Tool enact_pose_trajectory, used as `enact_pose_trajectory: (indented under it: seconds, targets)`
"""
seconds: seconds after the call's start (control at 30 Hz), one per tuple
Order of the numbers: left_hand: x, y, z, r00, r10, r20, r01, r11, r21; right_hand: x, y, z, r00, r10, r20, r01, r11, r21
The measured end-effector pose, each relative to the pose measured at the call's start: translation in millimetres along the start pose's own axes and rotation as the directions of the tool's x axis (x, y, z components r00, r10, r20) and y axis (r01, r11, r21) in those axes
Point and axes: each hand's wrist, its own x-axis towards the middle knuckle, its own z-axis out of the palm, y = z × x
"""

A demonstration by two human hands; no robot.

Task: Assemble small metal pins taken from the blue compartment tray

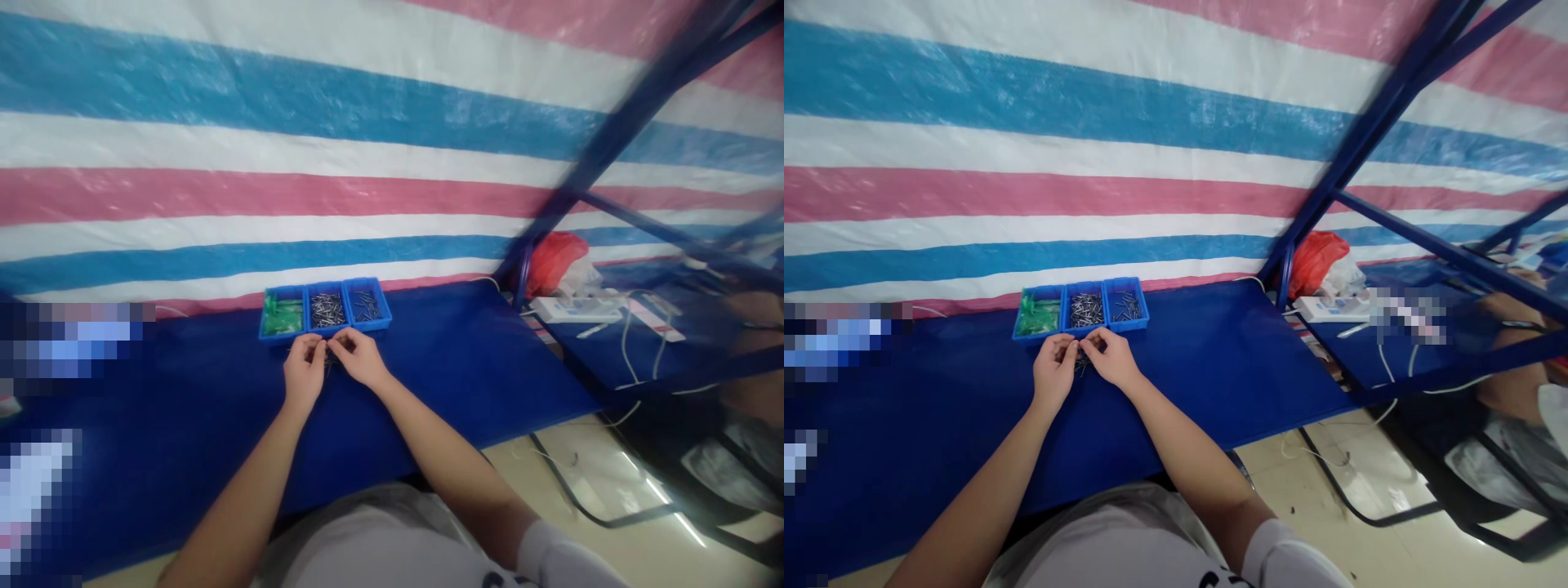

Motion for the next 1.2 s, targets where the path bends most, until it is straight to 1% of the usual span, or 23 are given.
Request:
enact_pose_trajectory:
  seconds: [0.23, 0.47, 0.67, 0.83, 0.97, 1.07, 1.2]
  targets:
    - [-1, 2, 2, 1.000, 0.007, -0.015, -0.009, 0.993, -0.117, 0, 0, -2, 1.000, 0.014, -0.020, -0.015, 0.999, -0.041]
    - [0, 4, 2, 1.000, 0.010, -0.023, -0.012, 0.998, -0.056, 1, 4, -2, 0.999, 0.031, -0.033, -0.033, 0.997, -0.067]
    - [0, 5, 1, 0.998, 0.035, -0.049, -0.037, 0.999, -0.033, 1, 7, 0, 1.000, -0.020, -0.010, 0.020, 0.999, 0.026]
    - [1, 4, 1, 0.999, 0.016, -0.048, -0.016, 1.000, -0.009, 1, 10, 0, 0.999, -0.040, 0.019, 0.041, 0.999, -0.017]
    - [0, 3, 1, 0.999, 0.003, -0.041, -0.004, 1.000, -0.023, 1, 8, 0, 0.998, -0.039, 0.038, 0.041, 0.998, -0.049]
    - [-1, 5, 1, 0.999, -0.006, -0.039, 0.004, 0.998, -0.059, 1, 5, -1, 0.999, -0.030, 0.026, 0.031, 0.997, -0.065]
    - [-2, 9, 2, 1.000, 0.006, 0.001, -0.006, 0.993, -0.120, 1, 3, -3, 1.000, 0.000, -0.003, 0.000, 0.994, -0.113]
